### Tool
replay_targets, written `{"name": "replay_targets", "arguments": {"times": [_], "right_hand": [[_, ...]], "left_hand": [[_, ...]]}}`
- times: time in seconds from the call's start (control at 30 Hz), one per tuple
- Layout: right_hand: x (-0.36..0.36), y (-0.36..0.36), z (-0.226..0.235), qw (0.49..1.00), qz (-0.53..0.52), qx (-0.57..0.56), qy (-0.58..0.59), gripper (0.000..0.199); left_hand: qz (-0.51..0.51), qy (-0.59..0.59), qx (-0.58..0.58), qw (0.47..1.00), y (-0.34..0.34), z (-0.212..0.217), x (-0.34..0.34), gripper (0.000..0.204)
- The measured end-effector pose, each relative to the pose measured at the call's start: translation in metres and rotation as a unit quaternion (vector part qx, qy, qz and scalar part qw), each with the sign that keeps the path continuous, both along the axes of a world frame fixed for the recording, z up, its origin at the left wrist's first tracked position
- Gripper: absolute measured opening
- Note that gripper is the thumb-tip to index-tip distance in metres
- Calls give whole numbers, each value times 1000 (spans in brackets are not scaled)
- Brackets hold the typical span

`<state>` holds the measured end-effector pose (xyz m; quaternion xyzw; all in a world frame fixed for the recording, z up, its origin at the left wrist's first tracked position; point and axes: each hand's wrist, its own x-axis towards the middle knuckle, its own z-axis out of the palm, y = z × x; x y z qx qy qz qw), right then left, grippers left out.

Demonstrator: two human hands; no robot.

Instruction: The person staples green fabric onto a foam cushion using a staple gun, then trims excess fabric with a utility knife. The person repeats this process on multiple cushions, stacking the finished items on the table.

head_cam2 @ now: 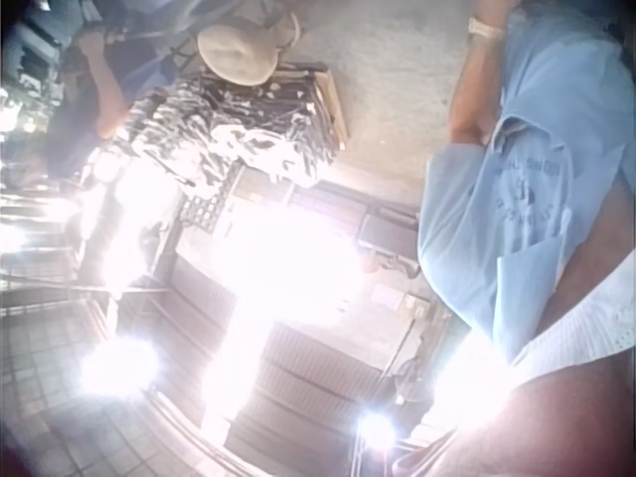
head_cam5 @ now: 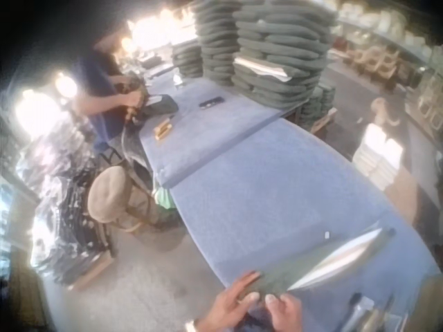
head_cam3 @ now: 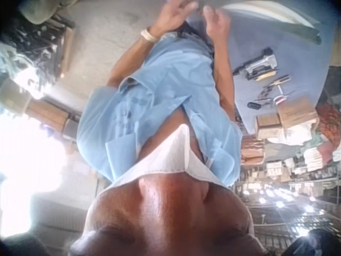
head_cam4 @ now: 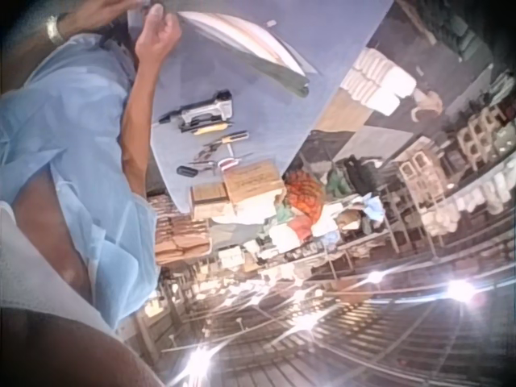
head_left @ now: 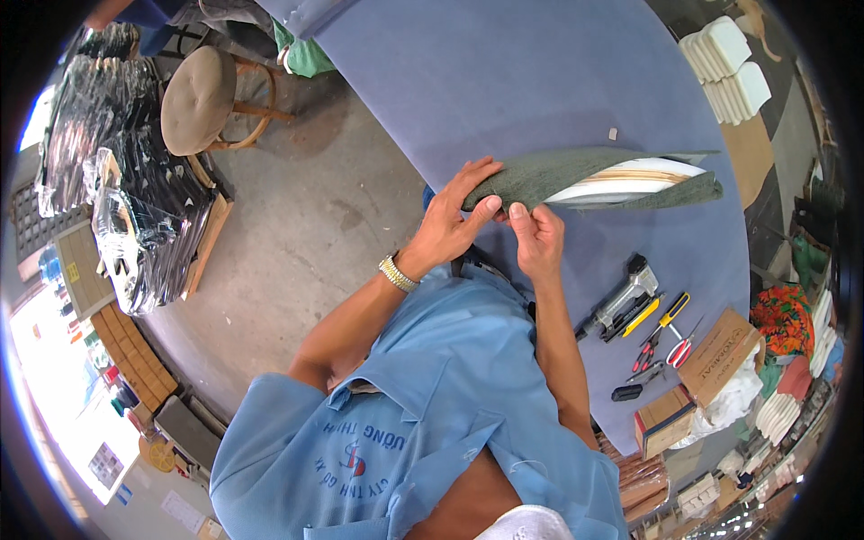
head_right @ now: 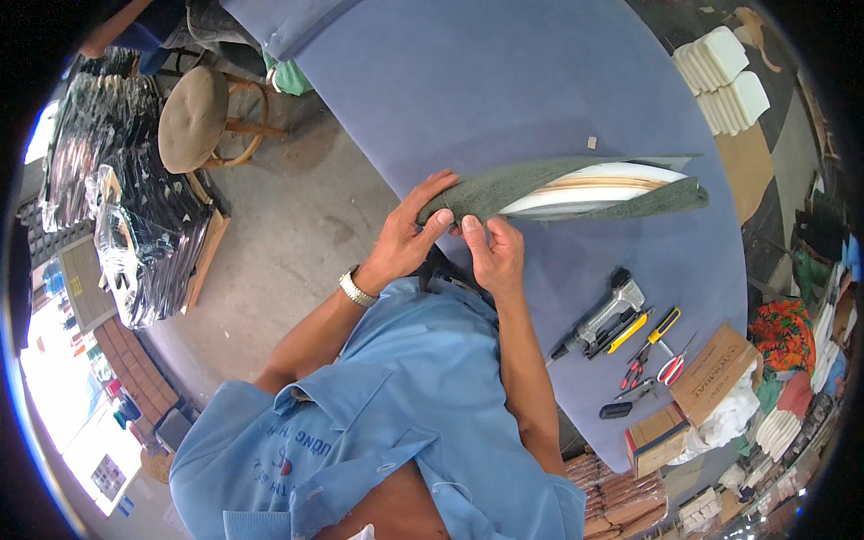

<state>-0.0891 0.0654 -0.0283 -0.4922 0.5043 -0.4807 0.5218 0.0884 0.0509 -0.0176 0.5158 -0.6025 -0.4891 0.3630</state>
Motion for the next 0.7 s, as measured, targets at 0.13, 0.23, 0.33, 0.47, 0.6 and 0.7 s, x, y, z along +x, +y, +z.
{"name": "replay_targets", "arguments": {"times": [0.13, 0.23, 0.33, 0.47, 0.6, 0.7], "right_hand": [[-13, 8, -16, 997, 25, 15, 73, 31], [-11, 10, -9, 998, 25, -5, 61, 31], [-13, 10, -10, 998, 37, -4, 43, 28], [-10, 11, -13, 999, 29, 13, -9, 22], [-9, 10, -15, 999, 30, -5, -8, 19], [-13, 11, -1, 998, 40, -6, 37, 20]], "left_hand": [[15, -24, 30, 999, 1, 0, -5, 58], [24, -33, 30, 999, 4, -1, -6, 60], [29, -38, 20, 999, 5, -1, -7, 58], [25, -39, -39, 998, 3, -2, -10, 52], [42, -22, -51, 998, 4, -3, -17, 48], [31, -39, -56, 997, 5, 0, -16, 48]]}}
